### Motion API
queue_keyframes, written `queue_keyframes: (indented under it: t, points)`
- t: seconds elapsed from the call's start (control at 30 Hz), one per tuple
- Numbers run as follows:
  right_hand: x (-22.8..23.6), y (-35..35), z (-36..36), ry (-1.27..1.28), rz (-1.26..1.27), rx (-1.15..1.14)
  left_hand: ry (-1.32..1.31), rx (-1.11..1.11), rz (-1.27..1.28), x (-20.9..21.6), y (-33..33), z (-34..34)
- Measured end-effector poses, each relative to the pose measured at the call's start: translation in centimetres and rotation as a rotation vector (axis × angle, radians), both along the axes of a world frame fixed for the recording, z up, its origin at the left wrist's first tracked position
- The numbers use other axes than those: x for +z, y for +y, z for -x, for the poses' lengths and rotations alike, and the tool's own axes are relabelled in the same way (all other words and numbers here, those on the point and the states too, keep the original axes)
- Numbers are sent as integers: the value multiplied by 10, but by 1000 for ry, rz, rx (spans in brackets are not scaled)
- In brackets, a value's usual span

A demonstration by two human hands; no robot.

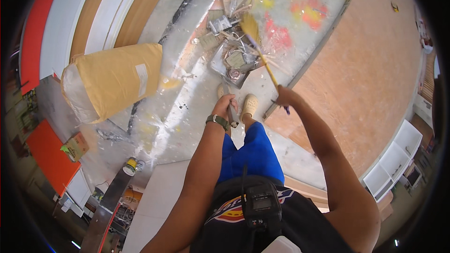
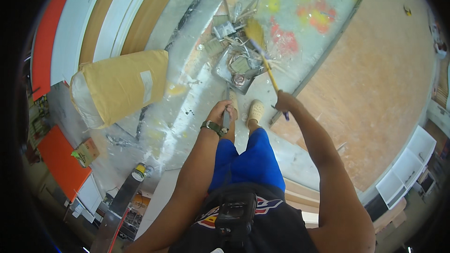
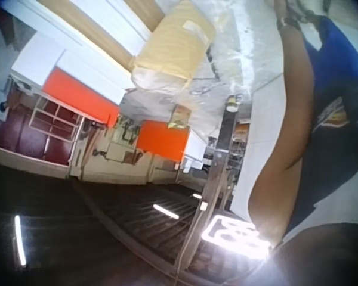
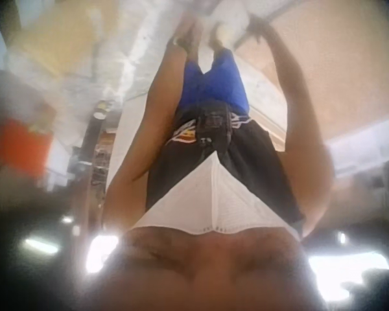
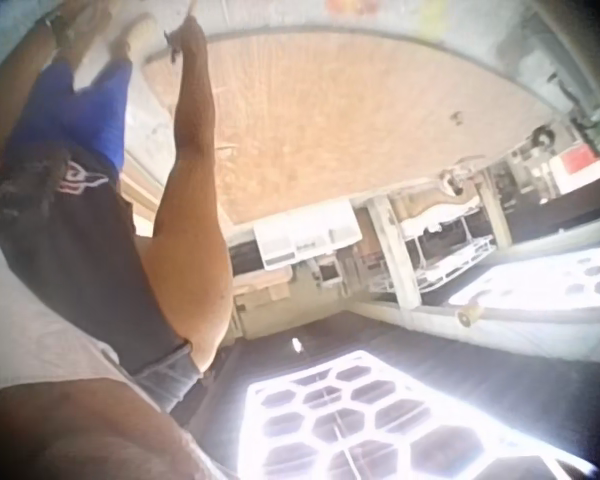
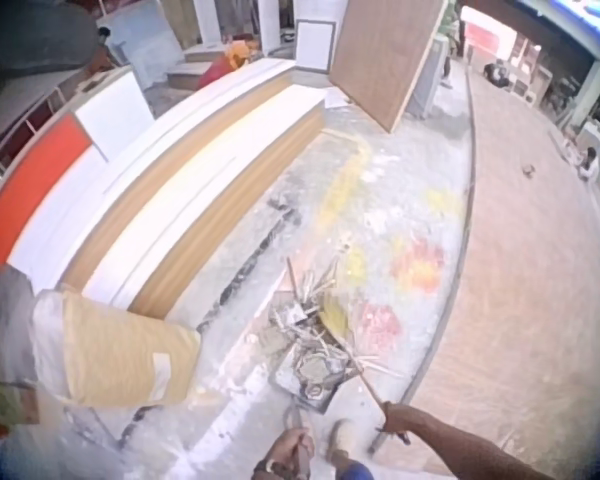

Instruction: Cleaning up wood scraps and debris from a floor using a broom and dustpan and placing them into a bag.

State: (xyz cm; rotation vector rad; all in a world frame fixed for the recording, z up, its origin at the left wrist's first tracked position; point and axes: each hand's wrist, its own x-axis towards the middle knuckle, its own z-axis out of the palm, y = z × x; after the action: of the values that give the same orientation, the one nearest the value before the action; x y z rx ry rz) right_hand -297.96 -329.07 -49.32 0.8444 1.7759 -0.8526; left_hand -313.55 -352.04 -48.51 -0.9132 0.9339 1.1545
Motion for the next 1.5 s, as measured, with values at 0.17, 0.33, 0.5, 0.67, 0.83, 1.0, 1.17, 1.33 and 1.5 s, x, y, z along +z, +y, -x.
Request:
queue_keyframes:
  t: [0.17,0.33,0.5,0.67,0.83,1.0,1.17,1.33,1.5]
  points:
    - [32,-68,-33,103,-15,152,-142,172,-10,-19,-8,-7]
    - [58,-98,-40,77,-44,131,-218,224,29,-53,-18,0]
    - [86,-97,-75,161,-121,-66,-187,62,-17,-48,-14,-1]
    - [133,-105,-112,244,-183,-427,-386,157,-83,-51,-62,1]
    - [170,-108,-144,273,-178,-877,-456,183,-212,-4,-114,0]
    - [165,-89,-177,380,-318,-984,-419,192,-148,56,-142,0]
    - [163,-61,-191,218,-576,-825,-341,200,-129,101,-158,-1]
    - [119,-41,-242,215,-743,-687,-295,200,-115,139,-153,-7]
    - [91,-34,-270,153,-752,-648,-280,323,-205,176,-163,-24]
